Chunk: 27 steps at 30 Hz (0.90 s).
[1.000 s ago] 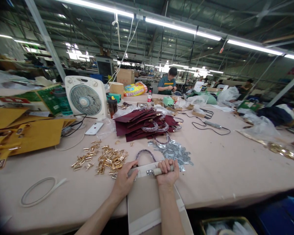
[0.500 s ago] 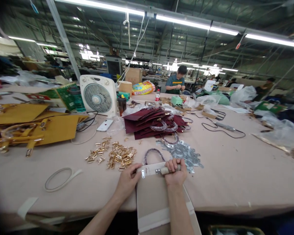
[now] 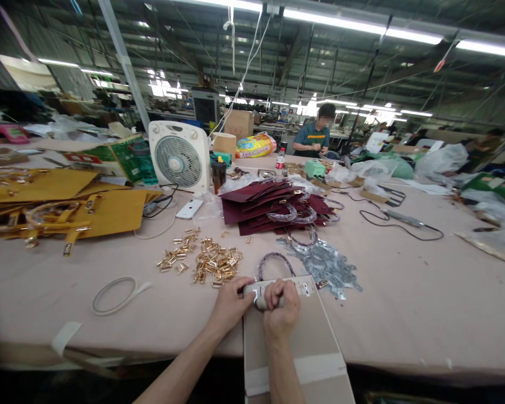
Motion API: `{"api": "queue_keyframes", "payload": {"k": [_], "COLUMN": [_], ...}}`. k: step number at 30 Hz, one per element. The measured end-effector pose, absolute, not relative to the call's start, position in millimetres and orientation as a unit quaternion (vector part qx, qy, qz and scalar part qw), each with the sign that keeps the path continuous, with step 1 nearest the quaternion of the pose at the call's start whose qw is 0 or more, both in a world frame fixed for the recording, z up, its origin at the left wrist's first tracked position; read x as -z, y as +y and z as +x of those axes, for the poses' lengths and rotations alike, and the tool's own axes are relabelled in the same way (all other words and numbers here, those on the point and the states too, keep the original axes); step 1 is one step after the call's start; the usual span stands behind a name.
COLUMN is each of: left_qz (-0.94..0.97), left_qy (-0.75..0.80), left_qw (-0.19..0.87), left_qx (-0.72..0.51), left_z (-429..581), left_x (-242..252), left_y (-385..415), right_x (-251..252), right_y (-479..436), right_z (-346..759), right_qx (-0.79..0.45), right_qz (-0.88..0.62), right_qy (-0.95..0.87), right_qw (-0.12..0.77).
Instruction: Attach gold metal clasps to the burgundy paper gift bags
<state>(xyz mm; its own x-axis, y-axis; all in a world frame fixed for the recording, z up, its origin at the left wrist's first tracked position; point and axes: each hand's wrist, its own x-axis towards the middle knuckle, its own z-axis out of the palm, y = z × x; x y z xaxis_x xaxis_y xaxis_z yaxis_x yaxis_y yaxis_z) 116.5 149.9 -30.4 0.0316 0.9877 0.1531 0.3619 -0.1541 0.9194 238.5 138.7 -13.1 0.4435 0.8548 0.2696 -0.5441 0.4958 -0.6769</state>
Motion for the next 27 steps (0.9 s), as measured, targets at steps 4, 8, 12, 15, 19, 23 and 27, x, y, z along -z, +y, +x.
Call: {"api": "queue_keyframes", "payload": {"k": [4, 8, 12, 15, 19, 23, 27], "left_qz": [0.616, 0.612, 0.611, 0.606, 0.594, 0.595, 0.596], "left_qy": [0.551, 0.556, 0.554, 0.555, 0.571, 0.573, 0.573], "left_qw": [0.364, 0.370, 0.378, 0.386, 0.398, 0.401, 0.401], "left_qx": [-0.430, -0.424, -0.420, -0.418, -0.404, -0.397, -0.396], "left_z": [117.1, 117.0, 116.4, 116.5, 117.2, 117.4, 117.5], "left_x": [30.3, 29.2, 26.5, 23.8, 20.8, 21.8, 26.2], "left_y": [153.7, 155.1, 155.5, 156.1, 158.6, 162.2, 163.7], "right_x": [18.4, 23.6, 25.2, 25.2, 27.9, 27.2, 23.4], "right_y": [135.5, 132.3, 136.0, 141.2, 144.5, 143.7, 140.3], "right_z": [233.5, 228.2, 224.8, 223.6, 222.0, 222.6, 225.4], "right_qx": [-0.401, -0.364, -0.335, -0.319, -0.303, -0.306, -0.326], "right_qz": [-0.250, -0.276, -0.304, -0.318, -0.321, -0.313, -0.292], "right_qy": [-0.342, -0.409, -0.449, -0.449, -0.458, -0.461, -0.415], "right_qw": [0.812, 0.790, 0.771, 0.772, 0.771, 0.772, 0.798]}}
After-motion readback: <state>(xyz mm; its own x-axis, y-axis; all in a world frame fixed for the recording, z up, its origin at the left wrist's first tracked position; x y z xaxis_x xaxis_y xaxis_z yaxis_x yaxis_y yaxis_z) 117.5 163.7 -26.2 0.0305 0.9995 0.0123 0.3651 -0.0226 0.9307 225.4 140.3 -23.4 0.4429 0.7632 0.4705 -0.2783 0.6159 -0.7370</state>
